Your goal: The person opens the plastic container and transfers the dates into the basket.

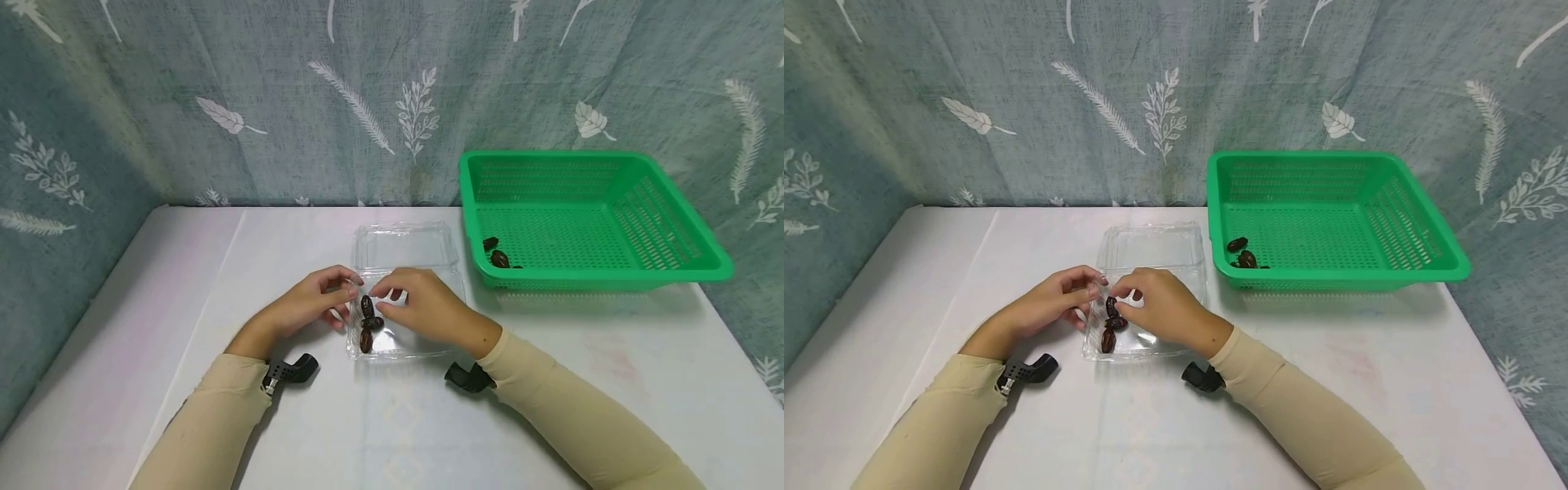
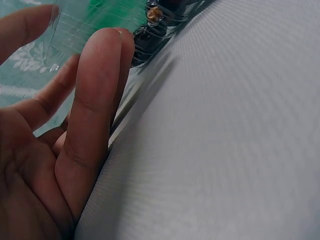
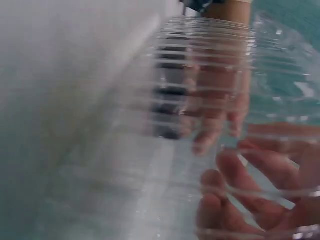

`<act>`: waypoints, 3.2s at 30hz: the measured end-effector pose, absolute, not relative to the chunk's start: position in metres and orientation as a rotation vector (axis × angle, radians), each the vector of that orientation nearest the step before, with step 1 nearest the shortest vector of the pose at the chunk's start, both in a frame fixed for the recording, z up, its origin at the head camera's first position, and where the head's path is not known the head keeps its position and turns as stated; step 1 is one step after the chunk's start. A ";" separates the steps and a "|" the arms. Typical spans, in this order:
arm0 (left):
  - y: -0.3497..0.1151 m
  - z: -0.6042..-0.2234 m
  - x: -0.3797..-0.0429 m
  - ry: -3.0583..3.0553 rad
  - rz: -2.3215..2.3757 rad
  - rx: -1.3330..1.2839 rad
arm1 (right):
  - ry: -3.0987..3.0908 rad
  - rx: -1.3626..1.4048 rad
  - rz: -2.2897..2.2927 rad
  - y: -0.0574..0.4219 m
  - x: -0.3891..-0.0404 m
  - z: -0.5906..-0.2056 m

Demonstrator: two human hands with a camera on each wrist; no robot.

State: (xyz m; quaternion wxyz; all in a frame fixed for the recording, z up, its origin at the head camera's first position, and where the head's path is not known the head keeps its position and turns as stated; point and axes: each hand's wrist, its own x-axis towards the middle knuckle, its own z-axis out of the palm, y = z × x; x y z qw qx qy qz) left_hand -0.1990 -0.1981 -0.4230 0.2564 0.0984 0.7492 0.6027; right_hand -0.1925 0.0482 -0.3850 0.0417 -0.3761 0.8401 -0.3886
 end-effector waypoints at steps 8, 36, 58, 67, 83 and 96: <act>-0.198 -0.422 -0.200 2.030 1.630 0.270 | 2.495 -1.090 -1.050 0.047 -0.194 -0.395; -0.196 -0.426 -0.200 2.025 1.635 0.290 | 2.501 -1.182 -0.872 0.045 -0.189 -0.404; -0.197 -0.424 -0.200 2.052 1.621 0.306 | 2.615 -1.154 -0.791 0.047 -0.187 -0.396; -0.199 -0.427 -0.201 2.049 1.612 0.285 | 2.562 -1.173 -0.831 0.054 -0.186 -0.379; -0.199 -0.426 -0.202 2.049 1.625 0.283 | 2.578 -1.152 -1.028 0.087 -0.196 -0.340; -0.199 -0.426 -0.202 2.052 1.611 0.293 | 2.708 -0.959 -1.257 0.116 -0.210 -0.325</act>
